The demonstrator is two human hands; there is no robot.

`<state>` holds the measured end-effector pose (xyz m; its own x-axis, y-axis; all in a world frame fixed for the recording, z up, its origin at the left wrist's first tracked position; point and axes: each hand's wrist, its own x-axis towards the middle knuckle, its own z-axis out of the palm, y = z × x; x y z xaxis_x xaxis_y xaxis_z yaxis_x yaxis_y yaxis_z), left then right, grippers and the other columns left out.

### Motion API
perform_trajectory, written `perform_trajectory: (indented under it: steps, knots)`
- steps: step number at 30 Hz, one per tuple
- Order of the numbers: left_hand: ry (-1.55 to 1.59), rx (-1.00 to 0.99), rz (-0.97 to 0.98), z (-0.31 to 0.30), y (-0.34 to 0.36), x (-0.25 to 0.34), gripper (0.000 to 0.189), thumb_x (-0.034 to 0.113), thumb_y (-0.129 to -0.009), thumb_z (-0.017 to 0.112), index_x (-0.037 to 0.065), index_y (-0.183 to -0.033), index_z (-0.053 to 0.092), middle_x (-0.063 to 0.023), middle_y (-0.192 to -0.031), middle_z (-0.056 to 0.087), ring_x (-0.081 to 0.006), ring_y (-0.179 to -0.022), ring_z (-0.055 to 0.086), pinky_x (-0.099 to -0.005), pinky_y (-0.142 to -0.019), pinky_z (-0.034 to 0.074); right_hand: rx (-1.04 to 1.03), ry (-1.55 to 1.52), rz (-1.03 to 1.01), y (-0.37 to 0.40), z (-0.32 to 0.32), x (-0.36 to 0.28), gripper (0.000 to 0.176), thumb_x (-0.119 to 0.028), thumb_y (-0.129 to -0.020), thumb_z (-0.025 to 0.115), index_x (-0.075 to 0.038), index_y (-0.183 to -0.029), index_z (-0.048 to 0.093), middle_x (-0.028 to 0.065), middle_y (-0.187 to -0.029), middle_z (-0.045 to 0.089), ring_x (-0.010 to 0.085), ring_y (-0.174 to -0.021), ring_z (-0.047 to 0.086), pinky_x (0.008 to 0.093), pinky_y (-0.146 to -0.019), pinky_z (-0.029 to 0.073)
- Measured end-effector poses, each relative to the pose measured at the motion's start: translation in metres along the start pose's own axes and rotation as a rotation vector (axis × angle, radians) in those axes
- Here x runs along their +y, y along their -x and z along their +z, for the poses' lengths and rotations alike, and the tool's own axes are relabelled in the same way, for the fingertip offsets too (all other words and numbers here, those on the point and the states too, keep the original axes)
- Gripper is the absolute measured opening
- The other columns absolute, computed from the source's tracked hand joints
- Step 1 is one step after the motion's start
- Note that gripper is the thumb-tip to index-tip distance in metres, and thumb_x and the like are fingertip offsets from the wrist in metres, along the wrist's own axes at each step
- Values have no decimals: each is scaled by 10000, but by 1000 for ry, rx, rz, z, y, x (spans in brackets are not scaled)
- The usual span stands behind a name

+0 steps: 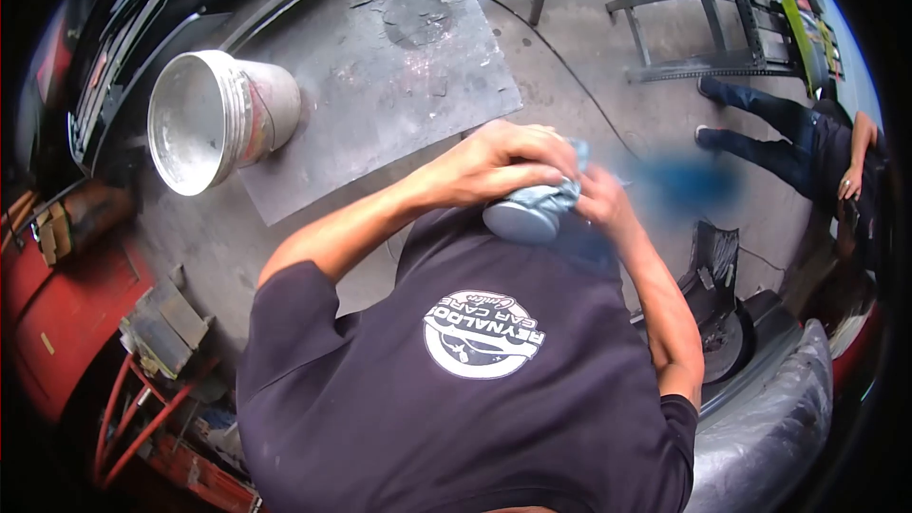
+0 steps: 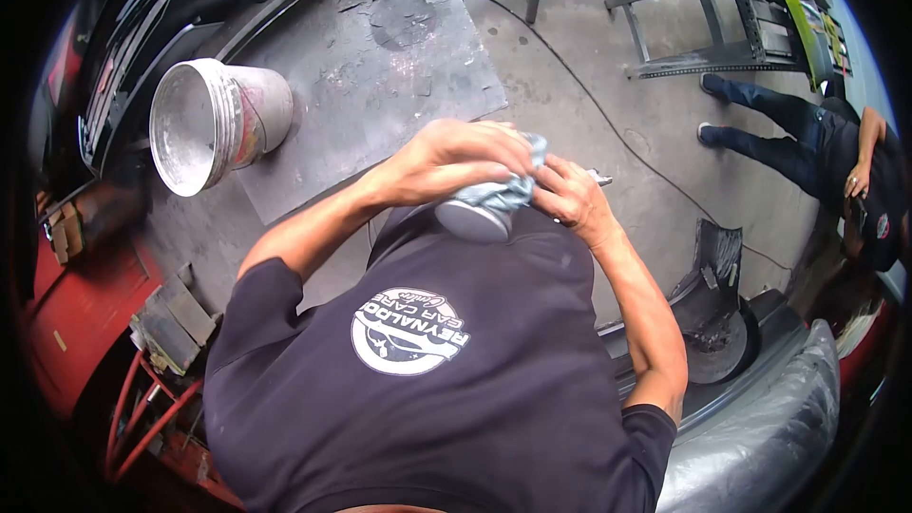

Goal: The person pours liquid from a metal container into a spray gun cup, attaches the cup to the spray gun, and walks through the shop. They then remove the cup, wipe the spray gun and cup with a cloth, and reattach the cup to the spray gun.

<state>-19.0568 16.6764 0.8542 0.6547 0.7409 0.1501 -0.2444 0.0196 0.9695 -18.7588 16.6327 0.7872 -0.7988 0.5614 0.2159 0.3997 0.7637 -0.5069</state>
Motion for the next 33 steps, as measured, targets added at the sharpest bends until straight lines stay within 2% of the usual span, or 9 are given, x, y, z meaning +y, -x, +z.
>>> perform_trajectory:
  steps: [2,10,13,16,17,20,21,24,33]
  knots:
    - [116,193,-103,6,32,-7,204,3,-992,668,-26,-1168,766,-191,-1316,726,-315,-1349,620,-435,-1160,451,68,-15,26,-8,-4,-4,323,-164,-761,787,-106,-1077,752,90,-1184,713,322,-1120,702,426,-825,605]
    - [-6,37,-70,-1,17,-19,325,143,-1088,501,-1,-1272,727,-156,-1402,674,-321,-1460,512,-447,-1231,369,-20,-128,-23,-11,-1,5,374,-137,-788,776,-105,-1160,751,108,-1214,712,334,-1134,695,437,-882,611]
    - [150,197,-169,14,31,-32,363,181,-1113,452,8,-1333,684,-146,-1463,623,-303,-1464,500,-436,-1243,348,-54,-145,50,-17,-18,0,443,-172,-785,785,-86,-1217,742,124,-1222,716,351,-1143,691,457,-930,595]
    - [227,231,-120,19,36,-29,502,395,-1162,426,22,-1409,651,-172,-1523,573,-294,-1502,453,-436,-1252,331,-48,-198,229,-14,-25,-6,528,-243,-759,802,-66,-1252,743,130,-1231,738,349,-1144,698,476,-999,547]
    - [128,180,-86,15,34,-28,758,660,-1063,517,30,-1477,601,-180,-1587,507,-303,-1525,419,-457,-1259,319,-46,-236,254,-13,-25,-6,501,-226,-753,797,-63,-1225,751,120,-1220,752,334,-1139,706,461,-1002,534]
    - [-21,146,26,14,24,-29,1055,823,-847,691,38,-1536,540,-191,-1644,425,-329,-1546,387,-483,-1262,316,-27,-259,300,-10,-27,1,444,-178,-744,784,-56,-1171,763,105,-1190,774,312,-1121,719,432,-1003,512]
    - [-94,100,36,11,19,-25,1277,829,-649,839,50,-1590,468,-206,-1679,356,-355,-1554,369,-498,-1260,319,-17,-258,329,-11,-31,4,414,-146,-740,777,-53,-1143,766,98,-1171,783,304,-1109,724,417,-1001,504]
    - [-336,69,111,13,-2,0,1265,607,-615,997,53,-1602,431,-226,-1642,392,-385,-1540,384,-512,-1244,347,-29,-302,409,-15,-51,4,393,-92,-730,760,-50,-1121,760,95,-1165,787,305,-1105,725,417,-1008,501]
    - [-454,30,391,16,-60,30,1145,486,-631,1025,49,-1530,466,-241,-1534,461,-436,-1412,477,-515,-1151,449,120,-155,482,-25,-115,-12,336,-110,-732,829,-44,-1053,756,123,-1055,790,347,-990,728,429,-957,529]
